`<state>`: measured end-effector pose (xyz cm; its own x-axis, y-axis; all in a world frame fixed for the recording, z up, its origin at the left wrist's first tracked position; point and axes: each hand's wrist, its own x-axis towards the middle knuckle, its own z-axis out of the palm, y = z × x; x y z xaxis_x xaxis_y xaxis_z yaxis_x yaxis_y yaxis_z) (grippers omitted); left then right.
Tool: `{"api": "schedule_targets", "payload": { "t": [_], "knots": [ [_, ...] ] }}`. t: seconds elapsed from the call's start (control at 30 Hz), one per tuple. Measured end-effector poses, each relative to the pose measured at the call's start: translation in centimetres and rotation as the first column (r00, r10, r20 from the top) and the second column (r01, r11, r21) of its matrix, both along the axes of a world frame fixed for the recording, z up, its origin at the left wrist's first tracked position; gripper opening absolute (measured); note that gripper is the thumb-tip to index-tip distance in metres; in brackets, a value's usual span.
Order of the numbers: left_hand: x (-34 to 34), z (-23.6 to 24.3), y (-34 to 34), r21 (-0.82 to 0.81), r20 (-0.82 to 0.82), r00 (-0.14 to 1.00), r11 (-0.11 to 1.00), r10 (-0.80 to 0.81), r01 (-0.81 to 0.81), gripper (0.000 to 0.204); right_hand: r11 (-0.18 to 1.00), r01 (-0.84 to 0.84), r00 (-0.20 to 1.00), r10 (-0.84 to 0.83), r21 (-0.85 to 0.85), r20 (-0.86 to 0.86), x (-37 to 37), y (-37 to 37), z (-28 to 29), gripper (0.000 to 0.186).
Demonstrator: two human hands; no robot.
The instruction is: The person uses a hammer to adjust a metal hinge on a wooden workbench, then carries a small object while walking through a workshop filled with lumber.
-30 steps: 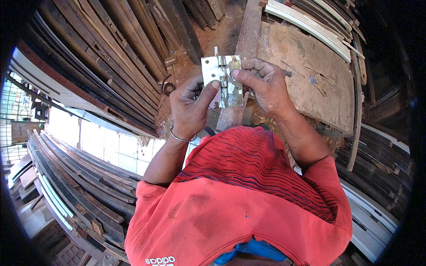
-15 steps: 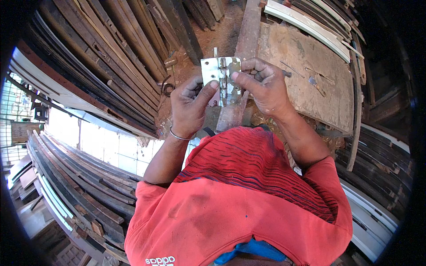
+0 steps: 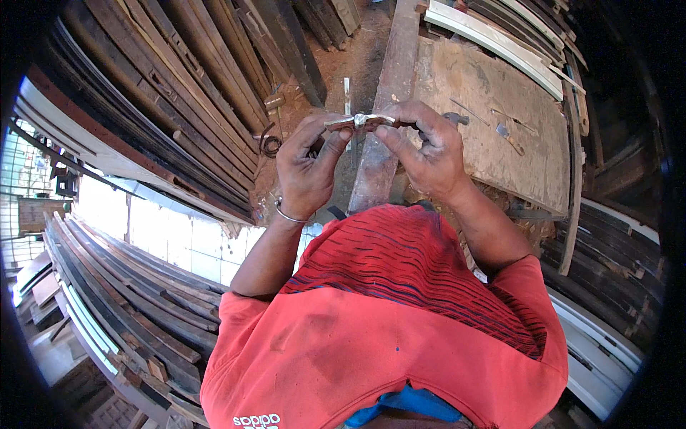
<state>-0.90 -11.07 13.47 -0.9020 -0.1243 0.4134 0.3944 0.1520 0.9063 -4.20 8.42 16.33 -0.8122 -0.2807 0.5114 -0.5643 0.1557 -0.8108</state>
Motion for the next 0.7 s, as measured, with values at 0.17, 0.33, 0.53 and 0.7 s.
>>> {"api": "schedule_targets", "payload": {
  "t": [0.17, 0.33, 0.53, 0.7],
  "knots": [
    [-0.1, 0.1, -0.1, -0.077, -0.039, 0.999, 0.997, -0.012, 0.009, 0.018, 1.000, 0.005, 0.996, -0.004, 0.010, -0.094, -0.1, 0.2, -0.1, 0.017],
    [0.0, 0.5, 0.2, -0.095, -0.017, 1.000, 0.995, -0.009, 0.008, 0.018, 1.000, 0.010, 0.984, -0.009, 0.008, -0.176, -0.3, 0.5, -0.5, 0.018],
    [0.1, 0.2, 0.4, -0.091, 0.006, 1.000, 0.996, 0.003, -0.002, 0.018, 0.999, 0.034, 0.972, -0.024, 0.036, -0.235, -0.1, 0.8, -0.4, 0.019],
    [-0.4, 0.0, 1.1, -0.126, -0.037, 0.999, 0.992, -0.031, 0.026, 0.015, 0.999, 0.037, 0.990, -0.032, 0.032, -0.136, 0.2, 1.5, -0.7, 0.021]
  ]
}}
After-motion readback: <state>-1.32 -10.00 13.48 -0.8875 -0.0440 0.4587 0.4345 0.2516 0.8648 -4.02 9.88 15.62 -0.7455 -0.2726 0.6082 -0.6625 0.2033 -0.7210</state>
